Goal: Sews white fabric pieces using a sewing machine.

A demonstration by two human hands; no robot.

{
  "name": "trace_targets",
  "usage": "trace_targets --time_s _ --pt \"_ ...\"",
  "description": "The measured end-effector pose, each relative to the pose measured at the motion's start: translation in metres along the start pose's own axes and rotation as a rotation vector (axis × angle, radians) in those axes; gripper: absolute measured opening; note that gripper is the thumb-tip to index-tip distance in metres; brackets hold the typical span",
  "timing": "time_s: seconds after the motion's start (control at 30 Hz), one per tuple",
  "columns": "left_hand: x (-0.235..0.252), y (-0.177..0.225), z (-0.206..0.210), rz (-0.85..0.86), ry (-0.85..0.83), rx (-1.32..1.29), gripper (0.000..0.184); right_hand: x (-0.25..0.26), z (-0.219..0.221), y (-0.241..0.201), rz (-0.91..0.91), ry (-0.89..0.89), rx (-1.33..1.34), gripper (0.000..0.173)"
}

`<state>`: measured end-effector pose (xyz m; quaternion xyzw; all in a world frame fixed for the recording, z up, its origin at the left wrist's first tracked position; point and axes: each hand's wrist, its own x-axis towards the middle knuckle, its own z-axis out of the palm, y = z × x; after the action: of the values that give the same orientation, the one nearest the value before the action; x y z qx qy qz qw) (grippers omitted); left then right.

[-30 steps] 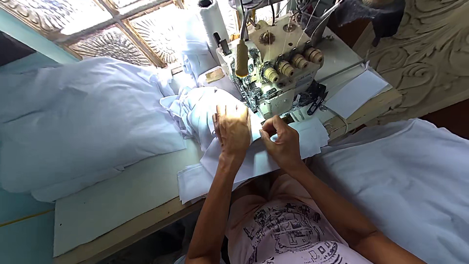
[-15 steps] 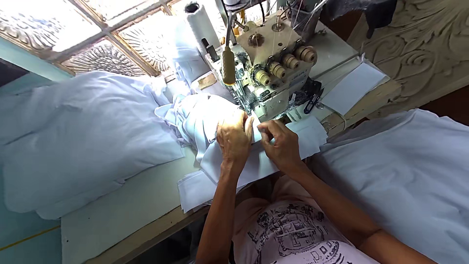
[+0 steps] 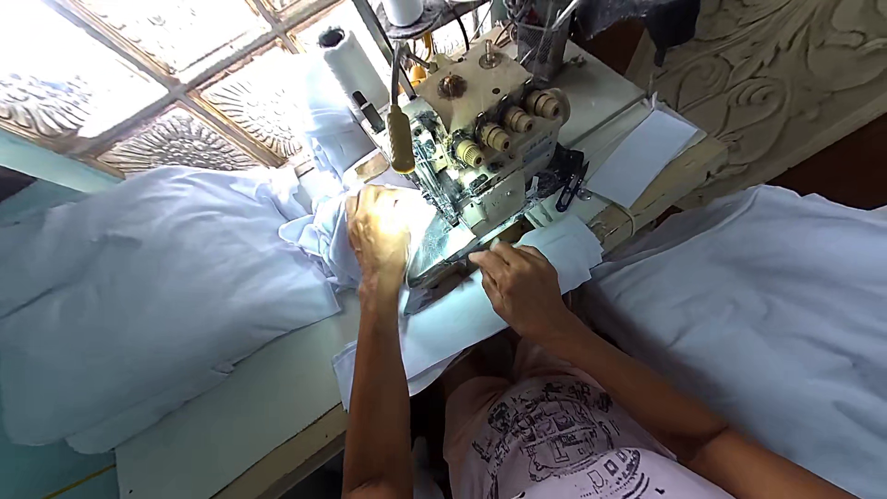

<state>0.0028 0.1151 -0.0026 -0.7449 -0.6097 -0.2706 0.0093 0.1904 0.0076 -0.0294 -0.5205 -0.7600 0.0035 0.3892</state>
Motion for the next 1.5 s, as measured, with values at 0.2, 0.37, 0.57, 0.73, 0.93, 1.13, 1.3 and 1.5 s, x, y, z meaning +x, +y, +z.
trace_targets --time_s 0.2,0.37,0.57,0.73,0.93,1.13,1.3,1.5 --pt "-0.003 -0.024 -0.007 -0.048 0.013 0.095 0.033 -0.043 -0.029 0.034 0.121 -0.046 -0.042 0.02" --pt "-0.01 -0.068 0.003 0.18 0.312 0.351 0.033 -0.058 -0.05 0.073 0.378 -0.057 -0.153 0.024" --pt "-0.011 -0.1 -0.004 0.147 -0.078 0.168 0.044 -0.058 -0.048 0.081 0.432 -0.08 -0.164 0.033" --pt "-0.031 -0.065 -0.055 0.017 -0.148 -0.088 0.029 -0.056 -0.045 0.084 0.446 -0.078 -0.089 0.019" --pt "-0.113 -0.047 -0.102 -0.034 -0.264 -0.282 0.013 -0.046 -0.05 0.091 0.648 -0.211 0.142 0.018" --pt "-0.164 -0.071 -0.083 -0.176 -0.407 -0.333 0.007 -0.043 -0.05 0.094 0.663 -0.237 0.154 0.015" --pt "-0.167 -0.071 -0.08 -0.313 -0.374 -0.265 0.017 -0.042 -0.076 0.114 0.628 -0.084 -0.027 0.028" --pt "-0.166 -0.075 -0.084 -0.226 -0.474 -0.27 0.044 -0.037 -0.114 0.124 0.595 0.185 -0.249 0.036"
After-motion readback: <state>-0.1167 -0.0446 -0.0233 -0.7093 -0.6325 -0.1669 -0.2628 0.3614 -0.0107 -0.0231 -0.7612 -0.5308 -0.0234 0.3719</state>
